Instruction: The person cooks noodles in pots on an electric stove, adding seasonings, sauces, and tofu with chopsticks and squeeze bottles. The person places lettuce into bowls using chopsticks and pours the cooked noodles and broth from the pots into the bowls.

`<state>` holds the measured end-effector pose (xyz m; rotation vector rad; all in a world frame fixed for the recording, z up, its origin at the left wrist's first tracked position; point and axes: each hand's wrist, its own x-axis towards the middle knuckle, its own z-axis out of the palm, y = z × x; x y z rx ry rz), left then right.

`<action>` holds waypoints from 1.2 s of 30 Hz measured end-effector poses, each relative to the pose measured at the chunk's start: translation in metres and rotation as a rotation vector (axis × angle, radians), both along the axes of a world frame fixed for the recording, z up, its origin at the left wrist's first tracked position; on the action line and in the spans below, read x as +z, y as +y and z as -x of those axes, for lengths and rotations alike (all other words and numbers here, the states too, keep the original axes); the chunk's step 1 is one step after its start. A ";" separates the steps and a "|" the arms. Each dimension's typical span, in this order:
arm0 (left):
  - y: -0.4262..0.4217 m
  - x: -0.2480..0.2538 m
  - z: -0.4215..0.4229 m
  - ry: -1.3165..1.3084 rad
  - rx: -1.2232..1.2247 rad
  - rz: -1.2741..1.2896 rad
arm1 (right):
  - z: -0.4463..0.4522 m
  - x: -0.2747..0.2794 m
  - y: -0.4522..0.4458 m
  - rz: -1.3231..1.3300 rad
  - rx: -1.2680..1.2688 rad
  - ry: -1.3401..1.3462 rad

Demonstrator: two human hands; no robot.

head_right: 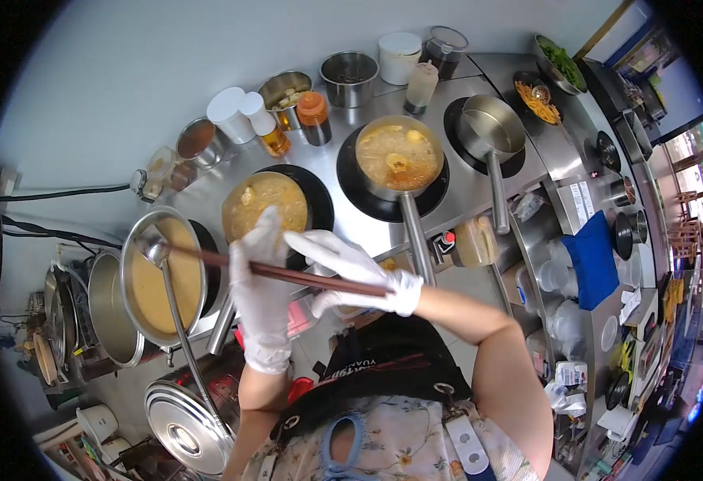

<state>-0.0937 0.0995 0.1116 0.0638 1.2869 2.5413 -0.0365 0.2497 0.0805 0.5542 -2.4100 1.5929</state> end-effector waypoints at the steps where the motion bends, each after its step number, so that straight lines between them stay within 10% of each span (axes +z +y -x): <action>1: 0.017 -0.006 -0.006 0.004 -0.103 0.012 | -0.013 0.002 0.004 0.080 -0.060 0.062; 8: 0.126 -0.030 -0.045 -0.003 -0.549 -0.139 | -0.073 0.033 0.105 0.152 -0.495 0.107; 12: 0.134 -0.056 -0.056 -0.023 -0.481 0.340 | -0.090 0.058 0.215 0.198 -0.739 -0.064; 26: 0.116 -0.106 -0.088 -0.315 -0.101 0.486 | -0.012 -0.014 0.312 0.039 -0.399 -0.151; 36: 0.198 -0.083 -0.087 -0.177 -0.407 0.543 | -0.027 0.000 0.298 -0.065 -0.323 -0.172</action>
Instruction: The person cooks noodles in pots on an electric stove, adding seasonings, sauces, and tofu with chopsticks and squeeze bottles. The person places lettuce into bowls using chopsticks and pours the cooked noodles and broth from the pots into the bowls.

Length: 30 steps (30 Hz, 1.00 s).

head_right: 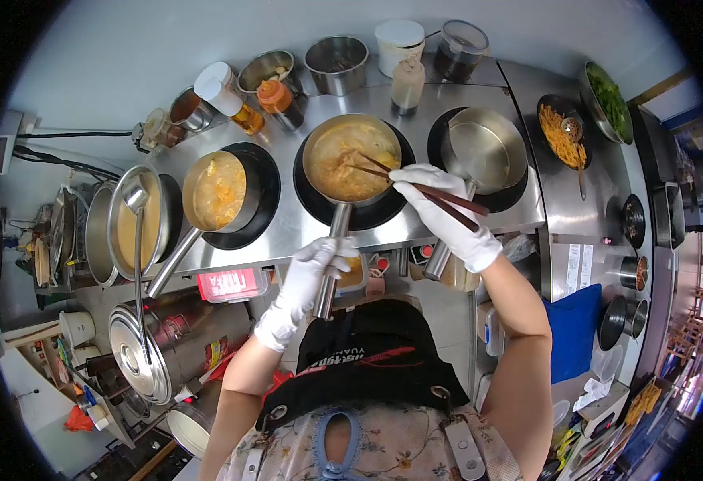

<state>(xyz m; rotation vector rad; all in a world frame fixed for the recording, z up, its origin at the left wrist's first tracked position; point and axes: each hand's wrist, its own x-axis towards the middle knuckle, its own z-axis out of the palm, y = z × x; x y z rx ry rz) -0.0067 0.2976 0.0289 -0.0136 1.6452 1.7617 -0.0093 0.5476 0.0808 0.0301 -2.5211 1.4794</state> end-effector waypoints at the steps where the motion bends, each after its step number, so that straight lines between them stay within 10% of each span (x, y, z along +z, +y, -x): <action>1: 0.009 0.004 0.001 0.002 0.004 -0.002 | -0.005 -0.004 0.003 0.031 0.033 0.070; 4: 0.031 0.013 0.003 -0.165 -0.073 0.015 | -0.022 0.000 -0.014 0.113 0.202 0.044; 7: 0.045 -0.015 0.005 -0.655 -0.043 -0.704 | -0.025 0.001 -0.042 -0.206 0.277 0.115; 10: 0.051 0.001 0.024 -0.902 0.277 -0.587 | -0.024 0.001 -0.057 -0.364 0.364 0.113; 12: 0.046 0.008 0.031 -0.840 0.343 -0.293 | -0.018 0.012 -0.066 -0.420 0.464 0.047; 16: -0.005 -0.046 0.047 -0.782 0.004 -0.804 | 0.022 0.026 -0.069 -0.344 0.339 0.066; 19: -0.007 0.006 0.050 -0.893 0.423 -0.483 | 0.103 -0.005 -0.112 0.375 -0.035 -0.120; 23: -0.033 0.001 0.045 -0.795 0.294 -0.523 | 0.239 -0.106 -0.162 0.034 -0.287 0.075; 30: -0.044 -0.019 0.044 -0.927 0.306 -0.657 | 0.285 -0.122 -0.181 0.236 -0.269 -0.037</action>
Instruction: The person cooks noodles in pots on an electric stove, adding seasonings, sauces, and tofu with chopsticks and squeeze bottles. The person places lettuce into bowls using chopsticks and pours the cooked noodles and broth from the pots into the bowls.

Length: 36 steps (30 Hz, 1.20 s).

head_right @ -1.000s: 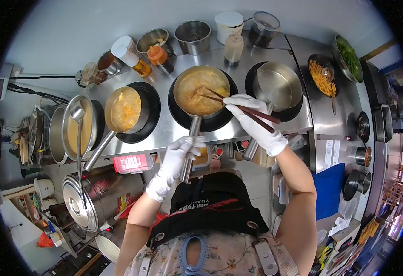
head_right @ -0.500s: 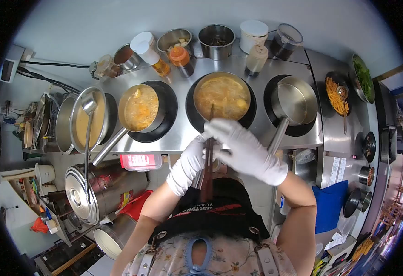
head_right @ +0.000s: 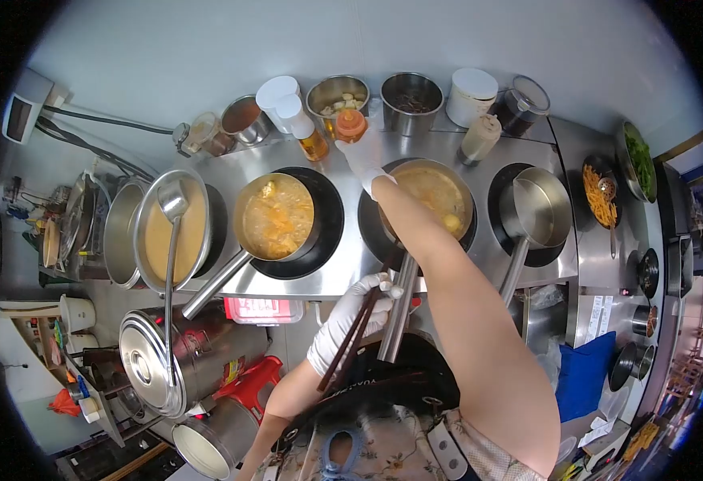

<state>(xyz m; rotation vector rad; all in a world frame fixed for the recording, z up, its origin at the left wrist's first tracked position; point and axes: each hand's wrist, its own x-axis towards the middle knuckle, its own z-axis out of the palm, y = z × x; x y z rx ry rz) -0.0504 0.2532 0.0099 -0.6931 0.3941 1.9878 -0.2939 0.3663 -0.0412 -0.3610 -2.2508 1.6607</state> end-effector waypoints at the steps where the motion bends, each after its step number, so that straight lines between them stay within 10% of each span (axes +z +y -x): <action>1: -0.003 0.000 0.002 0.056 -0.033 -0.069 | 0.001 0.001 -0.002 0.009 -0.015 0.035; 16: 0.015 0.018 0.040 -0.017 -0.010 0.169 | -0.106 0.135 0.130 0.330 0.175 0.314; 18: 0.013 0.009 0.047 -0.014 -0.023 0.030 | -0.123 0.129 0.168 0.168 0.174 0.236; 24: 0.019 0.012 0.043 0.076 -0.053 -0.051 | -0.181 0.107 0.204 -1.435 0.499 -0.314; 36: 0.023 0.016 0.026 0.150 -0.043 0.158 | -0.167 0.081 0.215 -1.779 0.206 -0.125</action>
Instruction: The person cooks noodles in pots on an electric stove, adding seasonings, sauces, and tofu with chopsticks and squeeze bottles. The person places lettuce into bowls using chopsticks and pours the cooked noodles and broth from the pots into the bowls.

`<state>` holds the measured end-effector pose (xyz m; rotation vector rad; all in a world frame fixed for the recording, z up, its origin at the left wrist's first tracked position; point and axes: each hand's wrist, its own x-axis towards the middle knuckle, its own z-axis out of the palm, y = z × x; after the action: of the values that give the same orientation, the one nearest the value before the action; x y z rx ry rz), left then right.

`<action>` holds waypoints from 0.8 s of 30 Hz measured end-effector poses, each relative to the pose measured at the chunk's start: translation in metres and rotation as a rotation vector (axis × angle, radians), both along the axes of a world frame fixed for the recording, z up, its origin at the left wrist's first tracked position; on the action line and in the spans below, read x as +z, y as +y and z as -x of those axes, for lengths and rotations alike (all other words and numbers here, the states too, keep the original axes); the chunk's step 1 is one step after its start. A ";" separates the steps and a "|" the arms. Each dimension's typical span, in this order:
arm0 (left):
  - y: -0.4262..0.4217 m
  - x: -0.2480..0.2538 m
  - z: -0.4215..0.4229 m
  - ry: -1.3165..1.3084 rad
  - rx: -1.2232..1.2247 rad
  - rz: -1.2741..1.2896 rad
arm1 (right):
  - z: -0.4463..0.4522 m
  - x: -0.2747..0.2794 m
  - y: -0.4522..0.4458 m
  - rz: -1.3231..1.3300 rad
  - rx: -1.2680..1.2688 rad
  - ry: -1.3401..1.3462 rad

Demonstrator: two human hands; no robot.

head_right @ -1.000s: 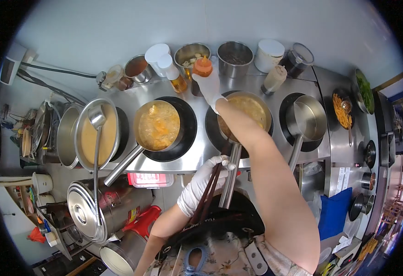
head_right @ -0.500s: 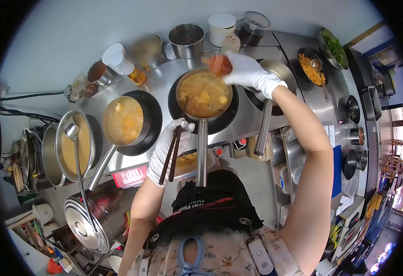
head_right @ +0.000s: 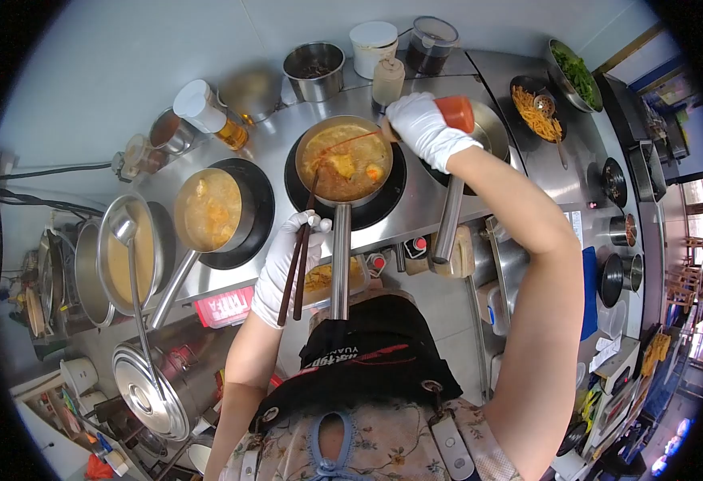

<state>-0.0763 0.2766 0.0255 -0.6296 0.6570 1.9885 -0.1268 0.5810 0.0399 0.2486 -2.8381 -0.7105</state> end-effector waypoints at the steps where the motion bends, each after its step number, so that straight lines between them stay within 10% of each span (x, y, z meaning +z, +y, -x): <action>1: 0.001 0.002 -0.001 0.000 0.015 0.084 | 0.000 0.006 0.008 0.020 -0.026 -0.056; 24: 0.020 0.022 -0.004 -0.060 0.021 0.080 | -0.033 0.000 0.011 0.039 -0.048 -0.165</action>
<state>-0.0722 0.2968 0.0474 -0.7442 0.6990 1.9629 -0.0940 0.5924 0.0394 0.2450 -3.0206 -0.6724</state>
